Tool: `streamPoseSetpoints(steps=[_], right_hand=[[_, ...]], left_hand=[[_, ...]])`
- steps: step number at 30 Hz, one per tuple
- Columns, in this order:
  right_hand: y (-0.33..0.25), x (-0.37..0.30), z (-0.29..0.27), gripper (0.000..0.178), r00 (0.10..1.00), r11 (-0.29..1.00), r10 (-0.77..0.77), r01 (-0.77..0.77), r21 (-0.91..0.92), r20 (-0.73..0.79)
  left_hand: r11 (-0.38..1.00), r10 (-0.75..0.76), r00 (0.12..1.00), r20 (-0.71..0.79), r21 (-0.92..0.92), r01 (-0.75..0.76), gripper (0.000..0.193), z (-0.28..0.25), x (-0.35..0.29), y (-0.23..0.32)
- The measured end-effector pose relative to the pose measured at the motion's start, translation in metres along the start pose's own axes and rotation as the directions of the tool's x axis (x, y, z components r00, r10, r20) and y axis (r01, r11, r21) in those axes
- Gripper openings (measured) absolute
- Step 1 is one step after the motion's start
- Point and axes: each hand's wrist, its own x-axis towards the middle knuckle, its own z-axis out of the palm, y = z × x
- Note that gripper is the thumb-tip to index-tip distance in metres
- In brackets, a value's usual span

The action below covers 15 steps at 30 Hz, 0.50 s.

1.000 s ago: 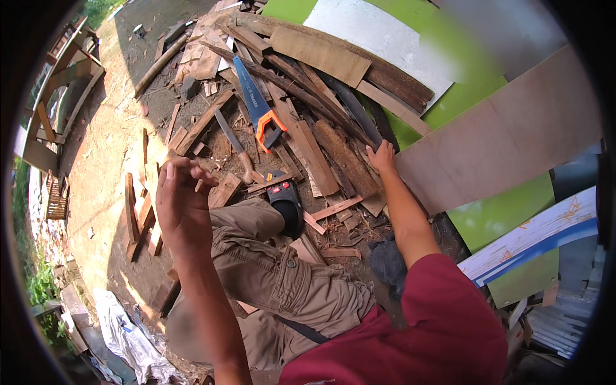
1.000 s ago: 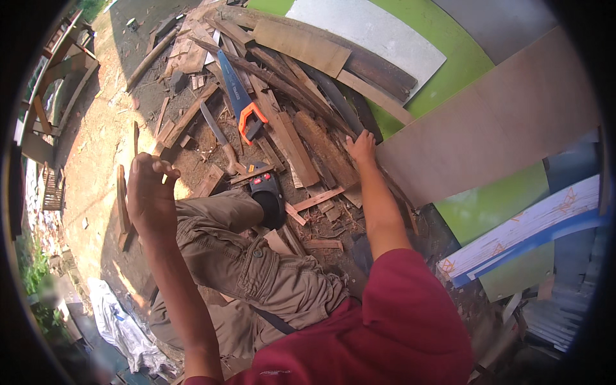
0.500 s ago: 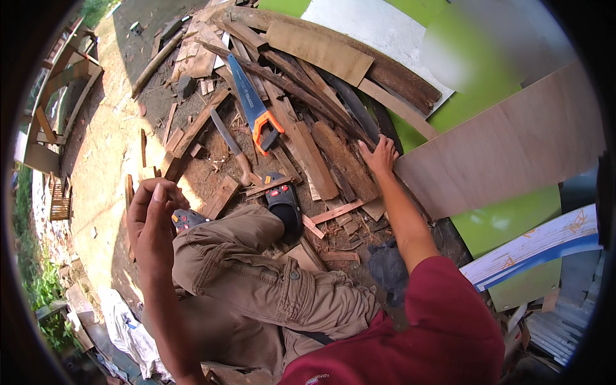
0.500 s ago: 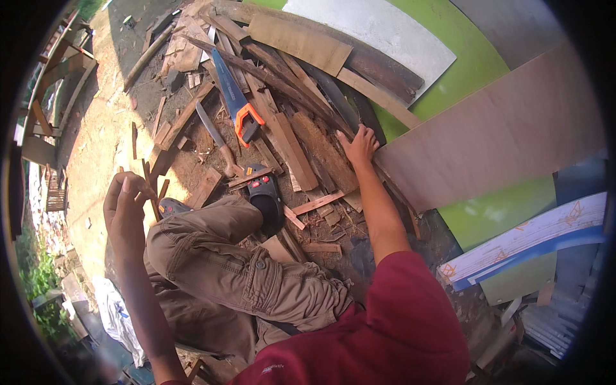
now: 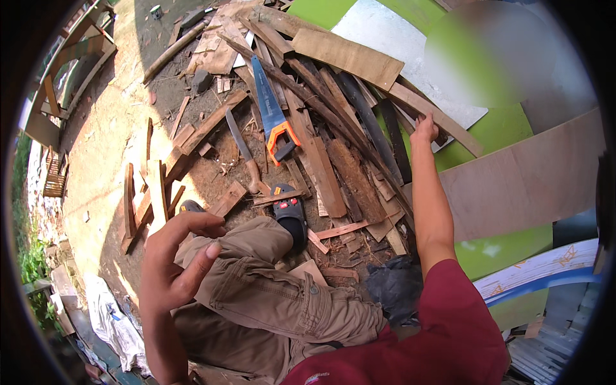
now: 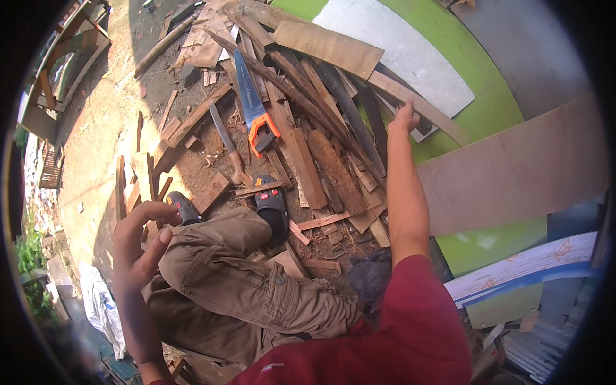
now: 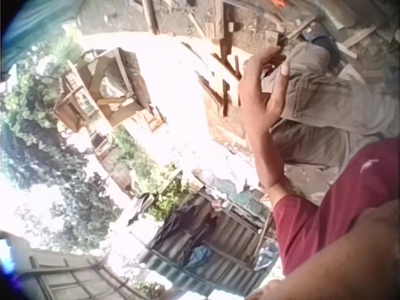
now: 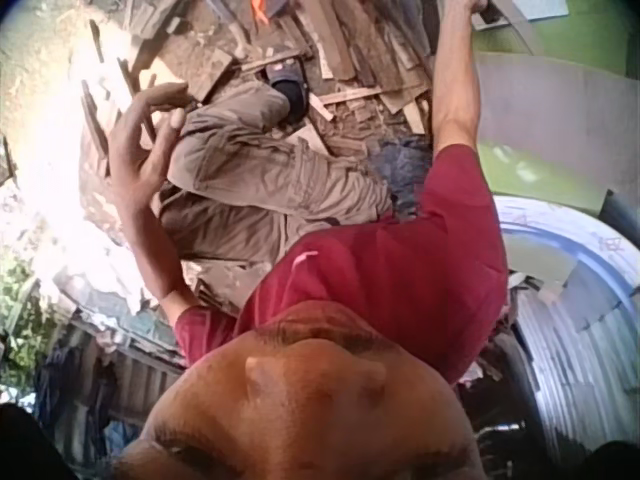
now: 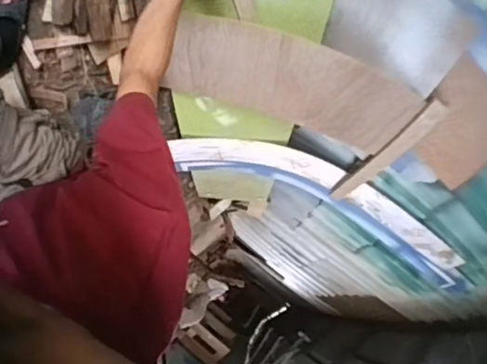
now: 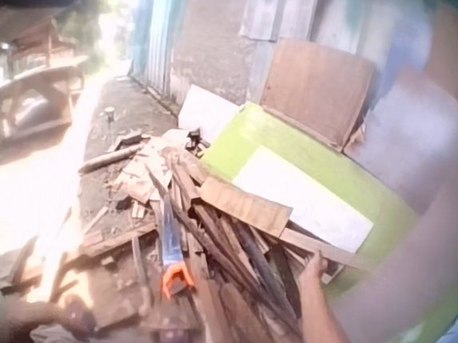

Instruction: The person sits on the ground and repeatedly strikes wooden planks with a hammer to break them into smaller pieces. They handle multiple planks, positioning them and striking them until they split.

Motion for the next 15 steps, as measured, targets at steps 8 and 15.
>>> streamPoseSetpoints(steps=[8,15], right_hand=[[-0.122,0.07,0.088,0.048,0.803,0.654,-0.209,0.539,-0.531,0.557],[0.022,-0.035,-0.005,0.029,0.673,0.187,-0.1,0.736,-0.65,0.733]], left_hand=[[0.99,-0.046,0.999,0.026,0.137,0.042,0.031,0.003,-0.01,-0.025],[0.991,-0.022,0.999,-0.048,0.131,0.028,0.032,0.0,-0.007,-0.028]])
